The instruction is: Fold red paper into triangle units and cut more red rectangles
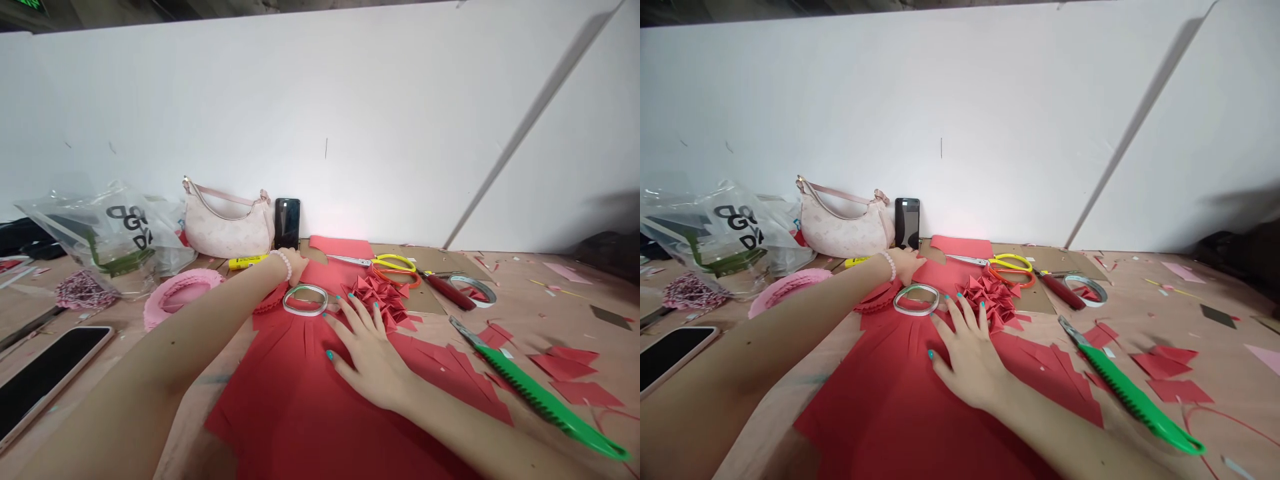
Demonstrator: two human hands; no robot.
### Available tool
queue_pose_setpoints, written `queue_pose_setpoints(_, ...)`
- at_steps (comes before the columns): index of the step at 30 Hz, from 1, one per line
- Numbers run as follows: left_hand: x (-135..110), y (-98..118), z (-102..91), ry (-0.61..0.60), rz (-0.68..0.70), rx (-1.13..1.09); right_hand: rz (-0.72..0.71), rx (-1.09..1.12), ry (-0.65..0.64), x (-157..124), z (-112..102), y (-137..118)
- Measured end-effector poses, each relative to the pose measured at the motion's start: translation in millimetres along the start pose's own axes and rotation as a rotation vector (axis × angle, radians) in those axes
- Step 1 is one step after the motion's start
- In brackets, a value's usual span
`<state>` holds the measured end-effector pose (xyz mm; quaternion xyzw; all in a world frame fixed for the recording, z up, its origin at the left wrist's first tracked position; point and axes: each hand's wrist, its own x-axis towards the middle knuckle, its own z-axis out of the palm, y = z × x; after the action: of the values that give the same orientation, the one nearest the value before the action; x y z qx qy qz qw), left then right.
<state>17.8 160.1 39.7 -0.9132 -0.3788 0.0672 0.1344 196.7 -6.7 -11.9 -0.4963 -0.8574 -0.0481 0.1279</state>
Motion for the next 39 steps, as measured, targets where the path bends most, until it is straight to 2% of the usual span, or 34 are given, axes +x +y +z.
queue_pose_setpoints(7,1,5,8.7,-0.01,0.04,0.079,0.075,-0.02,0.001,1,1,0)
queue_pose_setpoints(13,-3,1,9.9,0.106,0.047,0.165,0.12,-0.016,0.003,1,3,1)
queue_pose_setpoints(18,-6,-13,-8.9,0.254,0.025,0.216,0.114,-0.022,0.042,0,7,3)
queue_pose_setpoints(24,-22,-27,-37.8,0.41,-0.108,0.286,0.124,-0.025,0.05,1,8,4)
queue_pose_setpoints(29,-39,-31,-53.8,0.579,-0.228,0.384,0.128,-0.022,0.032,2,5,2)
queue_pose_setpoints(34,-45,-33,-66.5,0.632,-0.256,0.351,0.125,-0.033,0.027,2,2,0)
queue_pose_setpoints(39,-50,-33,-72.9,0.76,-0.315,0.261,0.125,-0.033,0.028,2,5,2)
